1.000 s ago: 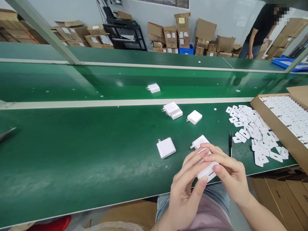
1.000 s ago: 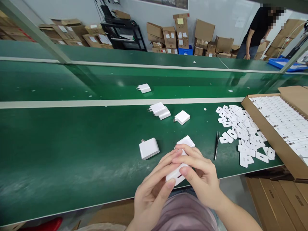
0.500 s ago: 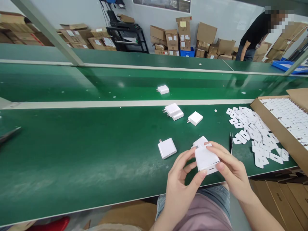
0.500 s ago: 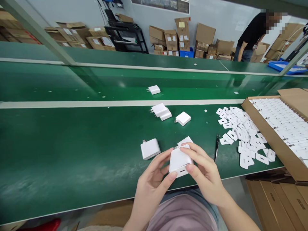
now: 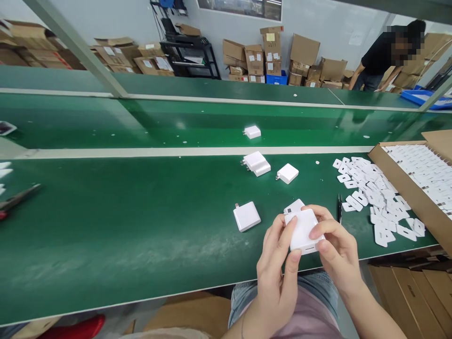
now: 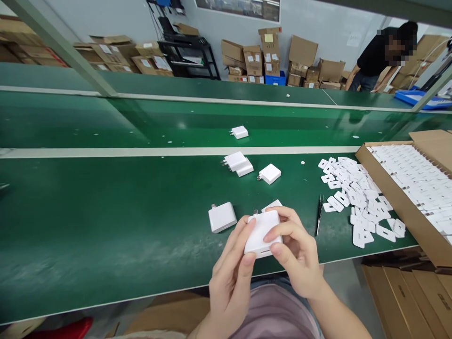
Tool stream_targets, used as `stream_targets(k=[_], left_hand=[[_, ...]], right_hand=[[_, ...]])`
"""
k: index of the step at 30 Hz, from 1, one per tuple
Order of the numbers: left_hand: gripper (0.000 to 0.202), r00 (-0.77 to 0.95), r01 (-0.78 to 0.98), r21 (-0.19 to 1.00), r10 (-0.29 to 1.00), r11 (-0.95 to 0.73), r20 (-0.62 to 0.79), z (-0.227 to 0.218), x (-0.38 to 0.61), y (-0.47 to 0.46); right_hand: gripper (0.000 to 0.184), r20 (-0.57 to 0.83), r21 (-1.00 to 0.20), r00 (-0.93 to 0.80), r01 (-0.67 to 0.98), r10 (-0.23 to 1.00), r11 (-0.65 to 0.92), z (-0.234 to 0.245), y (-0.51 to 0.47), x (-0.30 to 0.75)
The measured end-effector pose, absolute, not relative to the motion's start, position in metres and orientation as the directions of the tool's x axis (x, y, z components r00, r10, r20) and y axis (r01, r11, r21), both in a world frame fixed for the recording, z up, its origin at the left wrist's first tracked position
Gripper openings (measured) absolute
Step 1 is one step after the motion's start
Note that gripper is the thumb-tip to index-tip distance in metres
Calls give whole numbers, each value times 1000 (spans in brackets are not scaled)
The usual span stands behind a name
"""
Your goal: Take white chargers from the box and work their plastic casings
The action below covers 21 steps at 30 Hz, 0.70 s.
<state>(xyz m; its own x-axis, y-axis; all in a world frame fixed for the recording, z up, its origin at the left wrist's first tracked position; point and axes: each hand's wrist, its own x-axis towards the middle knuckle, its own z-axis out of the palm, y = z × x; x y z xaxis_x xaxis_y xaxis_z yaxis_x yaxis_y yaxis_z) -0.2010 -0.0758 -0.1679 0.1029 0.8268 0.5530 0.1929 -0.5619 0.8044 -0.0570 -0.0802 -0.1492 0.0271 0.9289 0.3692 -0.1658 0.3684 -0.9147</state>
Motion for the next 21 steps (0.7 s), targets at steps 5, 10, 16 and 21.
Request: stream_targets(k=[5, 10, 16, 21], left_hand=[[58, 125, 246, 769, 806, -589, 578, -169, -200, -80], [58, 96, 197, 804, 827, -561, 554, -170, -197, -80], [50, 64, 30, 919, 919, -392, 390, -167, -196, -76], [54, 99, 54, 895, 894, -444, 437, -163, -199, -78]], right_hand=[[7, 349, -906, 60, -235, 935, 353, -143, -76, -57], [10, 296, -886, 86, -347, 951, 308, -141, -74, -63], [11, 327, -926, 44, -186, 944, 330, -148, -76, -58], [31, 342, -928, -139, -205, 929, 311, -151, -79, -48]])
